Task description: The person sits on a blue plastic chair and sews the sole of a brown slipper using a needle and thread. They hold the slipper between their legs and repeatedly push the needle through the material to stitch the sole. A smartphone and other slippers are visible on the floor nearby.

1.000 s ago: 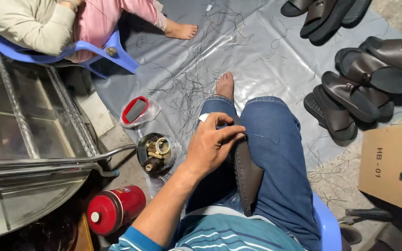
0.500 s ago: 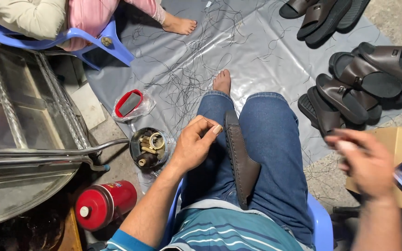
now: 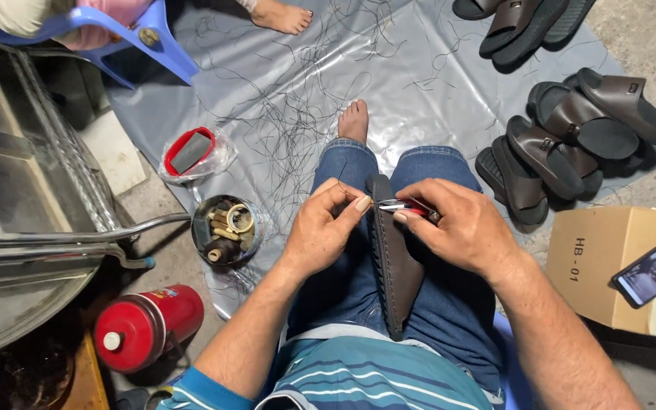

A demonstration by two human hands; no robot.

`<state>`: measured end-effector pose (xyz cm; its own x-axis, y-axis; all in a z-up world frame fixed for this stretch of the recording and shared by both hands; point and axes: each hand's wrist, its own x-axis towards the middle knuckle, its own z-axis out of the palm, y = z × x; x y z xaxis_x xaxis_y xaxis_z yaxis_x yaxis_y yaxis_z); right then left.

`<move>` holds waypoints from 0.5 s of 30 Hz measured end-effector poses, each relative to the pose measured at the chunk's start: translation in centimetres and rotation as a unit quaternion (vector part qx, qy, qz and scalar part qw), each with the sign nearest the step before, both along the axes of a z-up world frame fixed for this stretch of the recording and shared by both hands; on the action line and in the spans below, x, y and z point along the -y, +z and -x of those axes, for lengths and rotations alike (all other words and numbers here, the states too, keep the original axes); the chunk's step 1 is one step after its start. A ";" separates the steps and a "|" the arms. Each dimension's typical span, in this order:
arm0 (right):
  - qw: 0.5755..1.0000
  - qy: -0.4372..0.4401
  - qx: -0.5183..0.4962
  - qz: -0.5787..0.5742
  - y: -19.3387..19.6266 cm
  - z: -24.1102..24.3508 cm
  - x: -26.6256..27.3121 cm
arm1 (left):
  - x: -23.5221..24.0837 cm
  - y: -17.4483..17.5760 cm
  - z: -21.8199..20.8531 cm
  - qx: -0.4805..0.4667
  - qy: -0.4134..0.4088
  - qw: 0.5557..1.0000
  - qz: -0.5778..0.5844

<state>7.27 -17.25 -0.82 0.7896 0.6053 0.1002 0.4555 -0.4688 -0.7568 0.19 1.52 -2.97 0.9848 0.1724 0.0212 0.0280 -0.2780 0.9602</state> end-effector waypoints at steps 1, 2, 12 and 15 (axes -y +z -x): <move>1.000 0.001 0.000 0.005 -0.1 0.0 -0.1 | 0.1 0.0 0.0 0.000 0.001 1.000 0.005; 1.000 -0.002 0.003 0.009 -0.3 0.0 -0.1 | 0.2 0.0 0.0 0.003 0.003 1.000 0.010; 1.000 -0.023 0.007 -0.011 -1.3 0.2 -0.5 | 0.9 0.2 -0.7 -0.077 0.035 0.940 0.330; 0.999 -0.040 -0.022 -0.025 -1.0 0.4 -0.3 | -0.9 1.1 -1.0 -0.031 0.097 0.898 0.428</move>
<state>6.90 -16.92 -1.80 0.8391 0.5360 0.0927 0.3838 -0.4627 -0.7991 1.22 2.39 -1.91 0.9294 0.2666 -0.2550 0.0576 0.5778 0.8141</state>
